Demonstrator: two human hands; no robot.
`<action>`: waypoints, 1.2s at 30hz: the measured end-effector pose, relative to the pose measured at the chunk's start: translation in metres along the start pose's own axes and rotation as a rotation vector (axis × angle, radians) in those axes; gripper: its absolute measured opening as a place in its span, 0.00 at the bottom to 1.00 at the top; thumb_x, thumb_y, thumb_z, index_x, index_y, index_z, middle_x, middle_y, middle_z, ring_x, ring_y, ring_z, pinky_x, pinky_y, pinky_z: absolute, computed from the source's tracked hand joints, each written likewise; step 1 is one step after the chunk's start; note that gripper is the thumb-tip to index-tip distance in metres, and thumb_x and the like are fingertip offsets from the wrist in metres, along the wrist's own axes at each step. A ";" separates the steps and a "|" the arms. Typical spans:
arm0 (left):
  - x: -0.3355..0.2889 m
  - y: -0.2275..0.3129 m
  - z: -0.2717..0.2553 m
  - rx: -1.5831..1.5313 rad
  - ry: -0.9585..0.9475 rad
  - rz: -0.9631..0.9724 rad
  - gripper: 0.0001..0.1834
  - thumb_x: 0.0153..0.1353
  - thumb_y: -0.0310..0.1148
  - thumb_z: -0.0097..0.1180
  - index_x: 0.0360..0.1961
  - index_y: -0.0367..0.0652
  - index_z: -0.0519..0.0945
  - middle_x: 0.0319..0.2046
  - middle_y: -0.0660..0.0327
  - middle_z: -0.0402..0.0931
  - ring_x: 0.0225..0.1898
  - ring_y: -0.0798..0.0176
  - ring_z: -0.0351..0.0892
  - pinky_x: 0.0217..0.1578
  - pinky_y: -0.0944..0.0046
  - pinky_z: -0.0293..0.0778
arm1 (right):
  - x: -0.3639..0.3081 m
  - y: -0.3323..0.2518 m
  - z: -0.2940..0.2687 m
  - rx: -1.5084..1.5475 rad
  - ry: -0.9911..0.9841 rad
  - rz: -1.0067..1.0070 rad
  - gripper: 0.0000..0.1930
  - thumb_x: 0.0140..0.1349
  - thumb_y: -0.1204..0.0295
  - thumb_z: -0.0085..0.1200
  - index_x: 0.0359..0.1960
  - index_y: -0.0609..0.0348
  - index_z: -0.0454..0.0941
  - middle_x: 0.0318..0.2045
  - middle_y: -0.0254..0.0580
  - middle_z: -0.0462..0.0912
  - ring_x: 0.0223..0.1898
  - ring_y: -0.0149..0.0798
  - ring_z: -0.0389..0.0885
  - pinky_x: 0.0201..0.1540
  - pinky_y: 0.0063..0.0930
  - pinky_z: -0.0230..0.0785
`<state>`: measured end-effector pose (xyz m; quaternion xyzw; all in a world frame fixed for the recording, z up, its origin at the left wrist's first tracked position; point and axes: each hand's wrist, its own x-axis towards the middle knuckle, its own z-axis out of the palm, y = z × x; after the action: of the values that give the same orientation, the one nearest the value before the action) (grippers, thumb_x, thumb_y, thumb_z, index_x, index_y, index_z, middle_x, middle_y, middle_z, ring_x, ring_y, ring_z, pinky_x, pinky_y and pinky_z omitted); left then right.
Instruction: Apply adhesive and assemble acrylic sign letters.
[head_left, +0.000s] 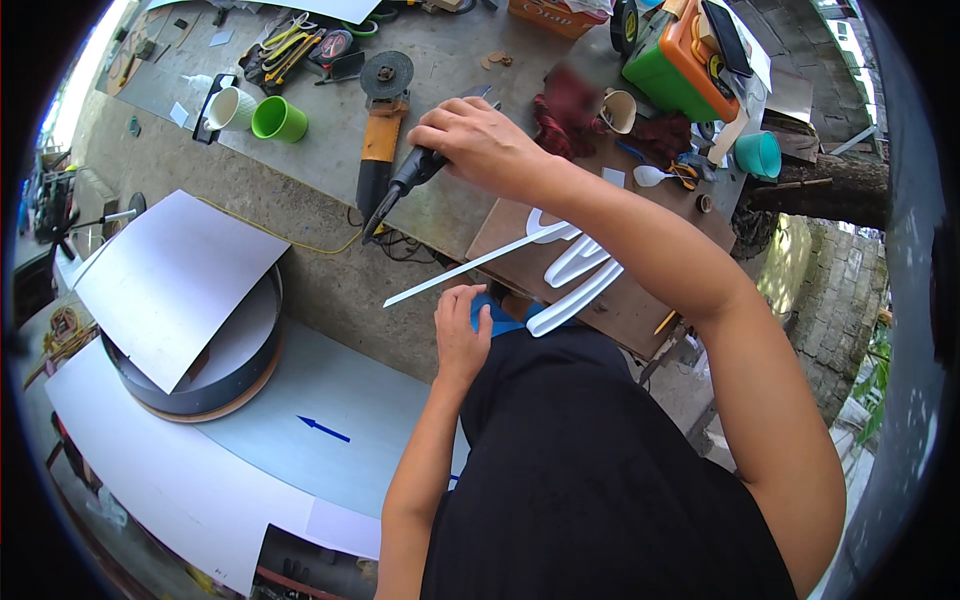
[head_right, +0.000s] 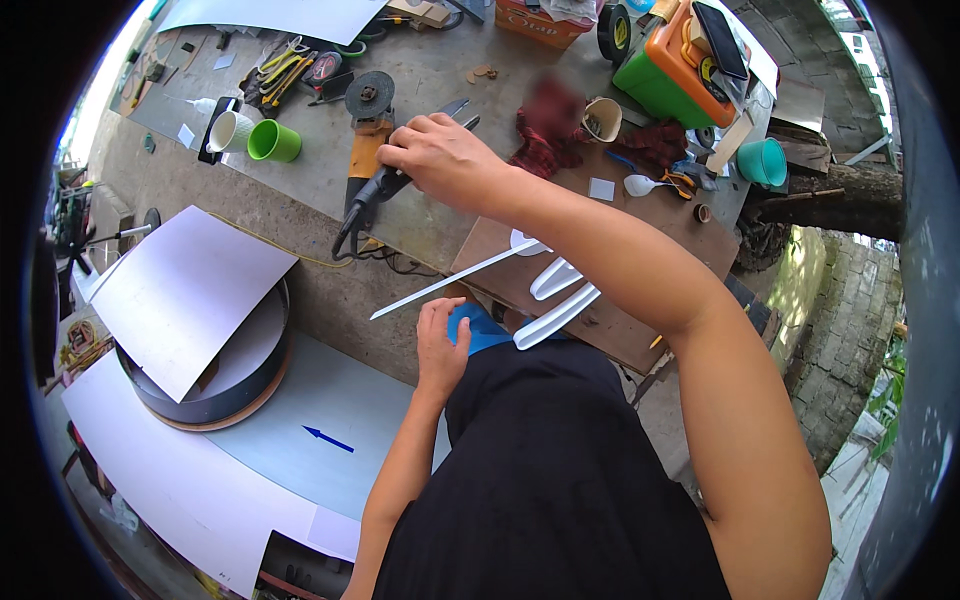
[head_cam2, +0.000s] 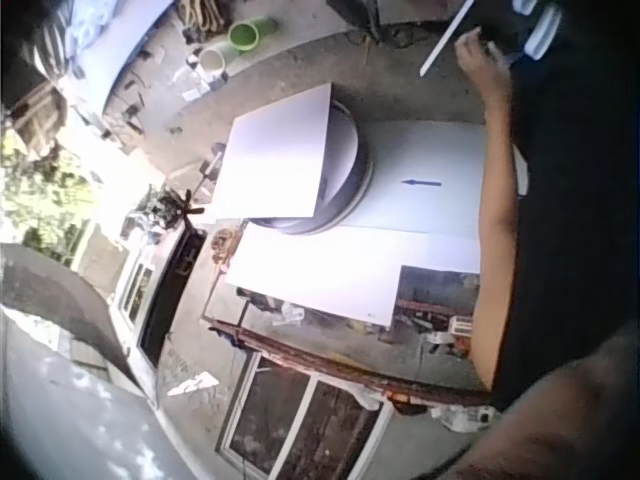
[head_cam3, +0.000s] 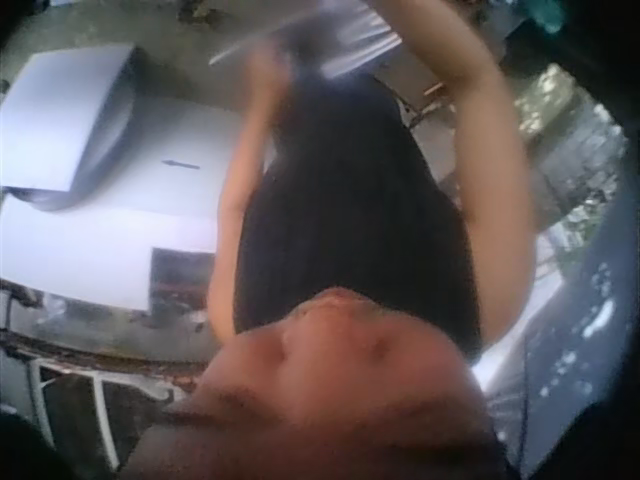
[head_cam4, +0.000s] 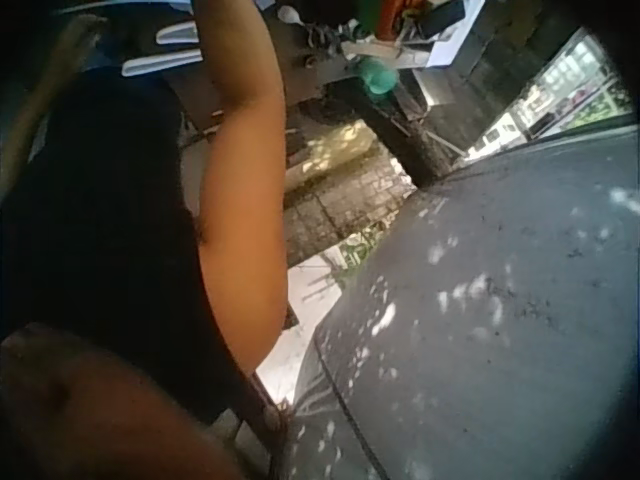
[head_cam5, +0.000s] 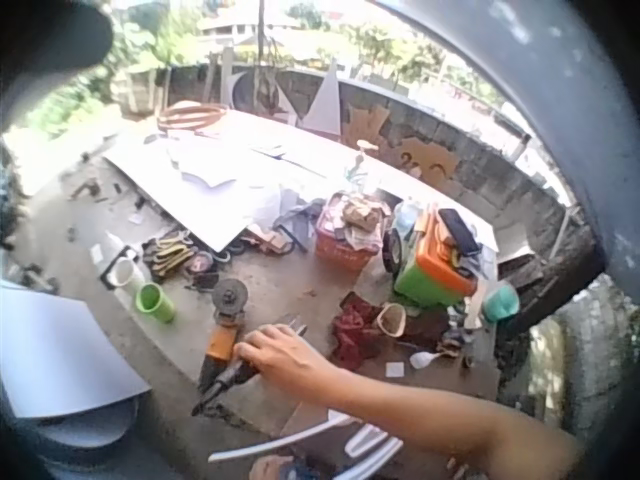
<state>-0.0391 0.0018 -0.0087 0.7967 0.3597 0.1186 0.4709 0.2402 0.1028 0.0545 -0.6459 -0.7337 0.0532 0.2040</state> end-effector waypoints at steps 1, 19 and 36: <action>-0.001 0.001 0.001 -0.033 -0.017 -0.039 0.19 0.63 0.26 0.63 0.56 0.44 0.81 0.50 0.54 0.77 0.56 0.49 0.76 0.56 0.50 0.70 | -0.004 -0.005 -0.018 0.096 0.030 0.047 0.27 0.51 0.78 0.71 0.55 0.49 0.80 0.54 0.38 0.84 0.61 0.47 0.79 0.65 0.46 0.69; 0.031 0.025 0.041 0.018 0.073 0.086 0.39 0.55 0.22 0.65 0.70 0.36 0.68 0.58 0.44 0.72 0.62 0.42 0.72 0.65 0.45 0.67 | -0.169 -0.042 -0.158 0.594 0.065 0.413 0.26 0.52 0.86 0.70 0.54 0.55 0.84 0.56 0.44 0.79 0.55 0.44 0.83 0.56 0.35 0.79; 0.081 -0.005 0.069 0.397 0.025 0.161 0.15 0.53 0.23 0.67 0.44 0.47 0.85 0.47 0.64 0.81 0.57 0.56 0.77 0.61 0.49 0.66 | -0.182 -0.029 -0.115 0.670 -0.095 0.475 0.27 0.51 0.85 0.71 0.55 0.52 0.83 0.56 0.45 0.80 0.55 0.49 0.85 0.56 0.39 0.80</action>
<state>0.0524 0.0132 -0.0613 0.8985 0.3171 0.0927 0.2891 0.2708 -0.0999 0.1272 -0.6920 -0.5149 0.3645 0.3509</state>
